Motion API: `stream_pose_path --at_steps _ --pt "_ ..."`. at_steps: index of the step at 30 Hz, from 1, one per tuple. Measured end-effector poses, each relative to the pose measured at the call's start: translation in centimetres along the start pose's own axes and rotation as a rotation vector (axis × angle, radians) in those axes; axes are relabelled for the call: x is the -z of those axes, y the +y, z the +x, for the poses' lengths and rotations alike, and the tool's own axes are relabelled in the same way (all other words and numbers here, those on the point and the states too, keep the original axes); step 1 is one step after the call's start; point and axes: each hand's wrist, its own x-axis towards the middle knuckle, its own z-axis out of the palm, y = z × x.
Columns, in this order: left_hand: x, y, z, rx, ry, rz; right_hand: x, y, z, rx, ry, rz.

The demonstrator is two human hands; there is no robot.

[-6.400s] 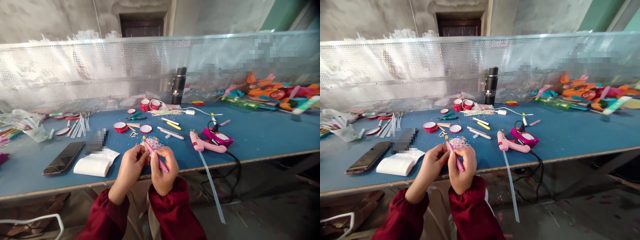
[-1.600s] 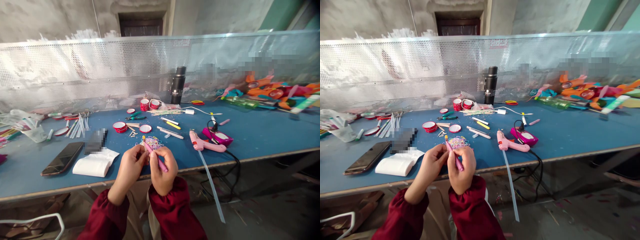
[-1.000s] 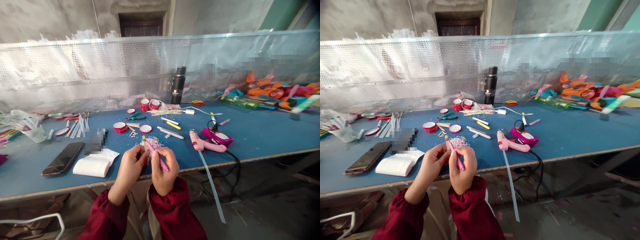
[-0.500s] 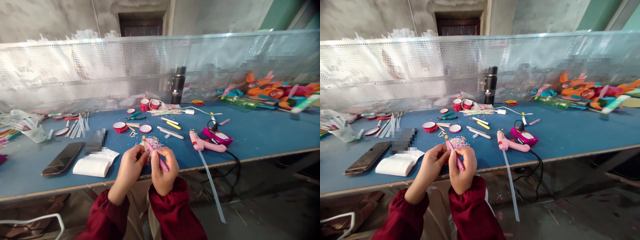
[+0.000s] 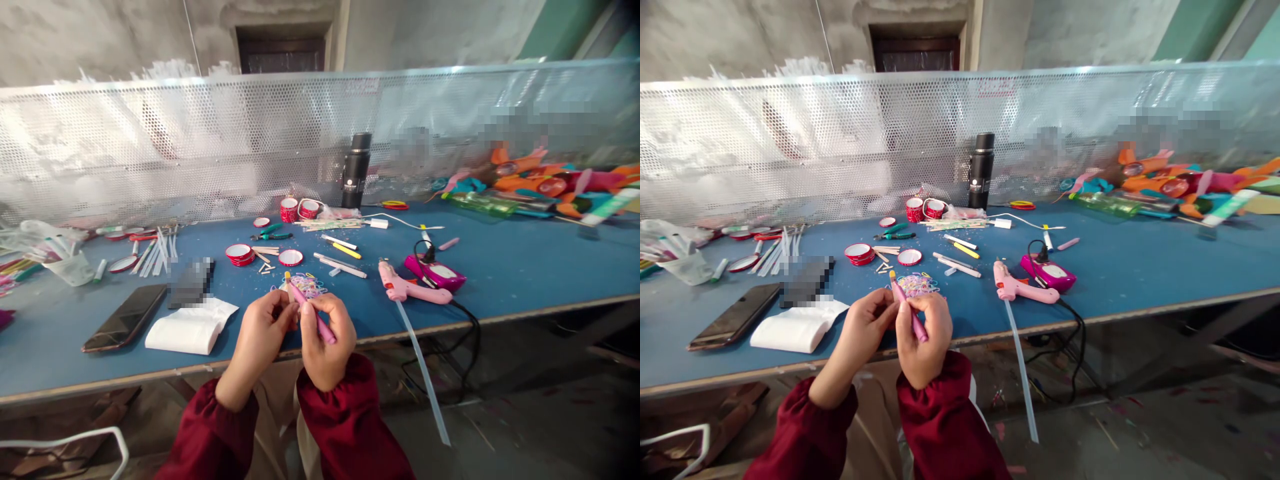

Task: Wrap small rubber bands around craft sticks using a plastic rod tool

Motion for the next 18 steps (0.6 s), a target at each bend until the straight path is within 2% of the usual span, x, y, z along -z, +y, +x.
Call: stream_pose_path --at_steps 6,14,18 --pt "-0.06 -0.01 0.02 0.014 -0.013 -0.027 -0.02 -0.19 0.16 0.002 0.037 -0.016" --pt "-0.04 0.18 0.07 0.001 0.012 0.010 0.09 -0.13 0.03 0.000 -0.016 0.002" --pt "-0.02 0.30 0.01 0.012 0.003 -0.001 -0.02 -0.12 0.06 0.004 0.024 -0.021"
